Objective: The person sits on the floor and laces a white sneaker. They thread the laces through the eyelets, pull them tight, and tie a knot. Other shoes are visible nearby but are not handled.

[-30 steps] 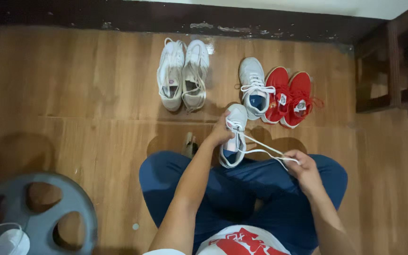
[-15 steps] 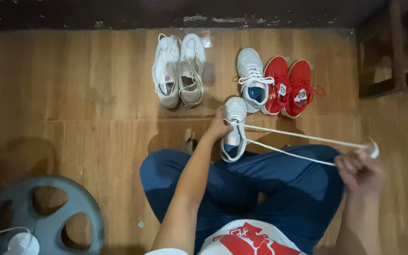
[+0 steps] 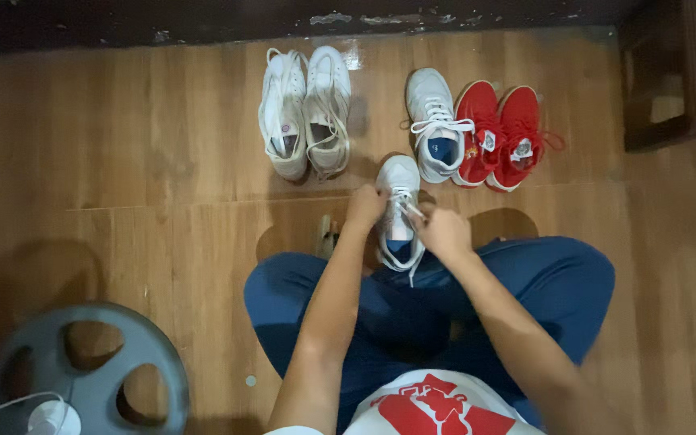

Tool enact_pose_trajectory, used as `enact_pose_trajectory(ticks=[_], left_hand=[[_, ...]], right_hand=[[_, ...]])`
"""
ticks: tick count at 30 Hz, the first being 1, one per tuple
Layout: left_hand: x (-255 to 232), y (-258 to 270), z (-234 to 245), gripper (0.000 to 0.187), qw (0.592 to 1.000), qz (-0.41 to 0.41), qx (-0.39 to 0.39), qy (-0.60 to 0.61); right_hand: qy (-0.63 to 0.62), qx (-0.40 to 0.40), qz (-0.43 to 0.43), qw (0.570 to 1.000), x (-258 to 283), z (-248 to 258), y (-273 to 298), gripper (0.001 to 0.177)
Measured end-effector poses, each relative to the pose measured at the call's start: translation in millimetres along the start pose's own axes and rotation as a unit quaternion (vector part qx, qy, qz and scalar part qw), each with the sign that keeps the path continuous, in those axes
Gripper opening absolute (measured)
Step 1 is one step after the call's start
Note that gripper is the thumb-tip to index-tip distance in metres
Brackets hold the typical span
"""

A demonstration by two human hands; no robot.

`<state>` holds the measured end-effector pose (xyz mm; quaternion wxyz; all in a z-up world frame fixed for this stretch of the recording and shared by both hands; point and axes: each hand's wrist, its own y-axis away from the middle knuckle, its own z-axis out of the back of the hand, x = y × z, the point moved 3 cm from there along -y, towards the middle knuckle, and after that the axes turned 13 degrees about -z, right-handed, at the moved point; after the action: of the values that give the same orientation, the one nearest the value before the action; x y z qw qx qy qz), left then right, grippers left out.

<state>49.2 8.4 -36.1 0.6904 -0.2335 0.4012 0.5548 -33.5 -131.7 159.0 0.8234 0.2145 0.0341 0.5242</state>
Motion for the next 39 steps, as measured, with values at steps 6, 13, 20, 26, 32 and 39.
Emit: enact_pose_trajectory(ticks=[6, 13, 20, 26, 32, 39], left_hand=[[6, -3, -2, 0.032, 0.987, 0.016, 0.069, 0.143], [10, -10, -30, 0.031, 0.924, 0.056, 0.129, 0.354], [14, -10, -30, 0.036, 0.956, -0.045, 0.071, 0.282], [22, -11, -40, 0.035, 0.964, 0.021, 0.051, 0.259], [5, -3, -29, 0.072, 0.988, -0.060, 0.027, 0.140], [-26, 9, 3, 0.048, 0.991, -0.018, 0.075, 0.106]], right_hand=[[0.036, -0.020, 0.052, 0.998, 4, -24, -13, 0.035], [0.073, -0.049, 0.088, 0.992, -16, -33, -7, 0.020], [0.065, 0.014, 0.178, 0.982, -6, -46, 53, 0.014], [0.053, 0.098, 0.206, 0.972, -6, -33, 93, 0.021], [0.057, 0.147, 0.201, 0.967, -12, -6, 103, 0.020], [0.015, 0.194, 0.196, 0.961, -4, 27, 98, 0.023]])
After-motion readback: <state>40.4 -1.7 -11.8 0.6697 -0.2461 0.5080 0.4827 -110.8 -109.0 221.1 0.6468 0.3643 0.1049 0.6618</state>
